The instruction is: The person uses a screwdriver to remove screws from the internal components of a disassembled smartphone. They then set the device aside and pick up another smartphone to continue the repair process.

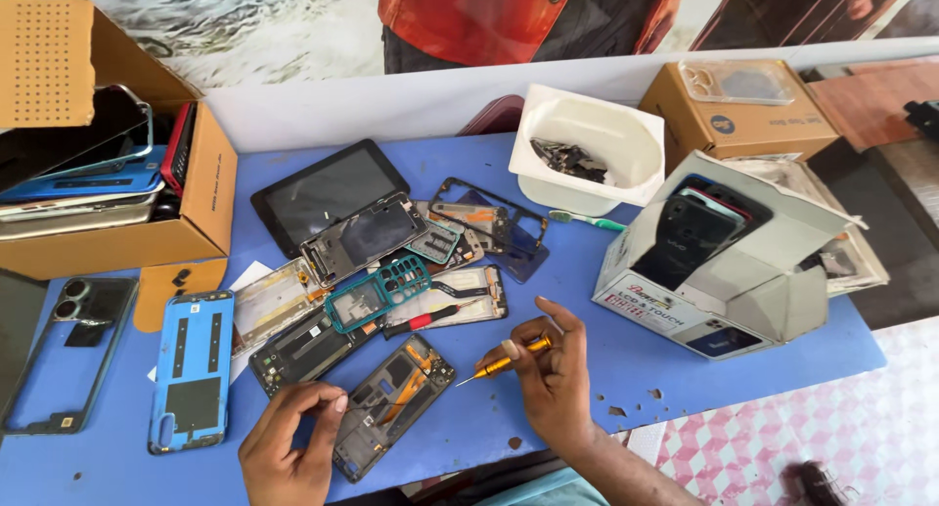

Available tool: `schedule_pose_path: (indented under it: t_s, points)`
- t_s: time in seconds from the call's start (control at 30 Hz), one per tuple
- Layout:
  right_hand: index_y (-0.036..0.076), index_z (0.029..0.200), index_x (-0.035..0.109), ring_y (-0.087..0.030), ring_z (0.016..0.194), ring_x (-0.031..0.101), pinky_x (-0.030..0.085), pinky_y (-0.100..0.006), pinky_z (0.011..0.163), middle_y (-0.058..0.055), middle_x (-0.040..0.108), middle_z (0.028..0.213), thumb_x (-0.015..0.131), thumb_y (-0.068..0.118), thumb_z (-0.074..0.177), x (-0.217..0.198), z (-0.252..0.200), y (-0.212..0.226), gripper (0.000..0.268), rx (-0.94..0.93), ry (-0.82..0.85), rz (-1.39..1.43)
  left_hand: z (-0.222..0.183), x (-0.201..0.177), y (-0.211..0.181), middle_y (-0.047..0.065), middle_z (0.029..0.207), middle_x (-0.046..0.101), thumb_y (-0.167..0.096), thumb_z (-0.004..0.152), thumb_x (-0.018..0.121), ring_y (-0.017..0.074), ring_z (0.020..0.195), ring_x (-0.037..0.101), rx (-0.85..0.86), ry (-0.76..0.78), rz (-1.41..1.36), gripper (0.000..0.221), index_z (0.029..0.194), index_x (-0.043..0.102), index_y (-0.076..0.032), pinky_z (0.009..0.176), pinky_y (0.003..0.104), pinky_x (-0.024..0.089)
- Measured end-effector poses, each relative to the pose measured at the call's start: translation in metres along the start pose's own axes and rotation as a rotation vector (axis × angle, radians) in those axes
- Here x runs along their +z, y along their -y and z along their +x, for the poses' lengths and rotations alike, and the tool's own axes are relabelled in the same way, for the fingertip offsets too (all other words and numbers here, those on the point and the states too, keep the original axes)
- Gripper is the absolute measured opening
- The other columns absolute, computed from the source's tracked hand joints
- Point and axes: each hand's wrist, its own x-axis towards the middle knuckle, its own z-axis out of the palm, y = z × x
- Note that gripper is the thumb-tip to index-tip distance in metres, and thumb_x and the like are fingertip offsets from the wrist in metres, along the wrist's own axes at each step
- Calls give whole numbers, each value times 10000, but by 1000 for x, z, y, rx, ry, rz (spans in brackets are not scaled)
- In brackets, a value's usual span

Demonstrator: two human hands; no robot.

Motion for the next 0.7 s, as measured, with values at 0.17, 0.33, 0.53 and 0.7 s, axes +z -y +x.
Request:
schedule_pose_path:
  t_s: [0.17,0.33,0.53,0.7]
  points:
    - [54,1466,308,-278,885,718,656,-451,827,-125,502,1053,394,79,1123,-4,1,-6,354,-130,17,212,3,0,-8,67,931,733,7,839,773,138,832,724,68,-20,-37,145,970,716,-23,762,258,565]
    - [64,1456,351,-289,920,675,617,-472,881,-129,499,1070,344,127,1152,-11,1,1,311,-173,52,419,4,1,-7,78,951,735,39,818,771,159,889,736,159,-1,-21,172,964,713,-31,806,275,573]
    - [55,1423,384,-230,811,654,602,-400,751,-114,533,998,341,122,1156,5,1,21,279,-36,211,395,-4,6,14,111,962,743,72,813,737,190,913,767,144,37,-43,215,990,750,-50,827,308,610]
    - [48,1387,595,-159,694,615,541,-320,637,-73,546,837,409,-70,1020,22,19,40,427,68,526,-70,-5,13,64,144,974,739,41,832,739,216,932,762,273,28,69,226,1030,762,-66,845,342,609]
